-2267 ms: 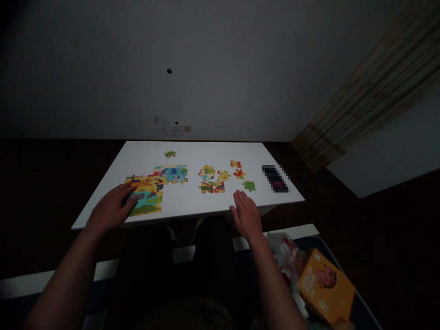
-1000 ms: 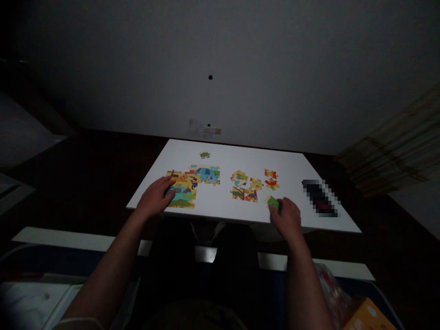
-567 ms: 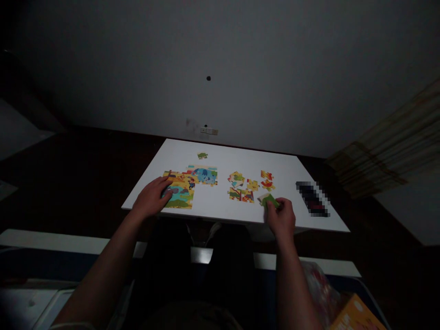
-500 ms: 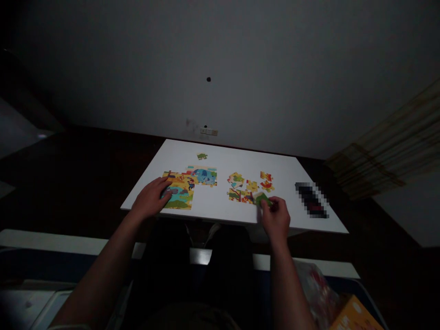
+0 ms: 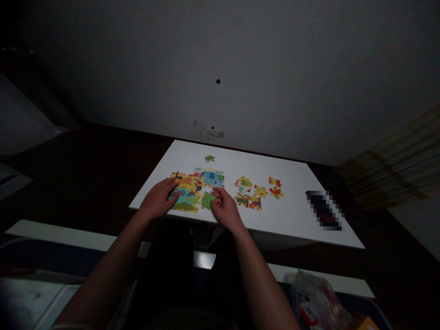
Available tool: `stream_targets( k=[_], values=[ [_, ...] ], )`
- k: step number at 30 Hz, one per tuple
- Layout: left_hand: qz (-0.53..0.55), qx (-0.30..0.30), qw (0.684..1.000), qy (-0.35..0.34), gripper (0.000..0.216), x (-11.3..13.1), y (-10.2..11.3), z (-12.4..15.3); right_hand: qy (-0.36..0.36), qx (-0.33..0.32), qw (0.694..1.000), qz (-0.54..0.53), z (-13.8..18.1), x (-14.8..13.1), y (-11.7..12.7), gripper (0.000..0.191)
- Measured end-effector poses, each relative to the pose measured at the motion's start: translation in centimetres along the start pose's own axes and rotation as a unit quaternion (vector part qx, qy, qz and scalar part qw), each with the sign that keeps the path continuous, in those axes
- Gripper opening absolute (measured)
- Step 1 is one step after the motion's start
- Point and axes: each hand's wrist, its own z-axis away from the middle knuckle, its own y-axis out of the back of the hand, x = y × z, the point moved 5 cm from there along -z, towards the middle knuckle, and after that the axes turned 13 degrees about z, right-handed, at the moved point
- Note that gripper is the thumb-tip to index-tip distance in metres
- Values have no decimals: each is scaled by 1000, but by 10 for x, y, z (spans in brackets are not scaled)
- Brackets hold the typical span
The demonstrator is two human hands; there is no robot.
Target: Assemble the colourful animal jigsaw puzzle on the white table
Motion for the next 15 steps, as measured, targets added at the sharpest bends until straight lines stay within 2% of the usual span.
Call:
stream_targets(
  k=[5, 15],
  values=[
    [-1, 2, 1000, 5, 50, 0, 0, 1, -25, -11, 999, -33, 4, 8, 1, 59],
    [-13, -5, 1000, 8, 51, 1, 0, 1, -33, -1, 999, -36, 10, 0, 2, 53]
  ],
)
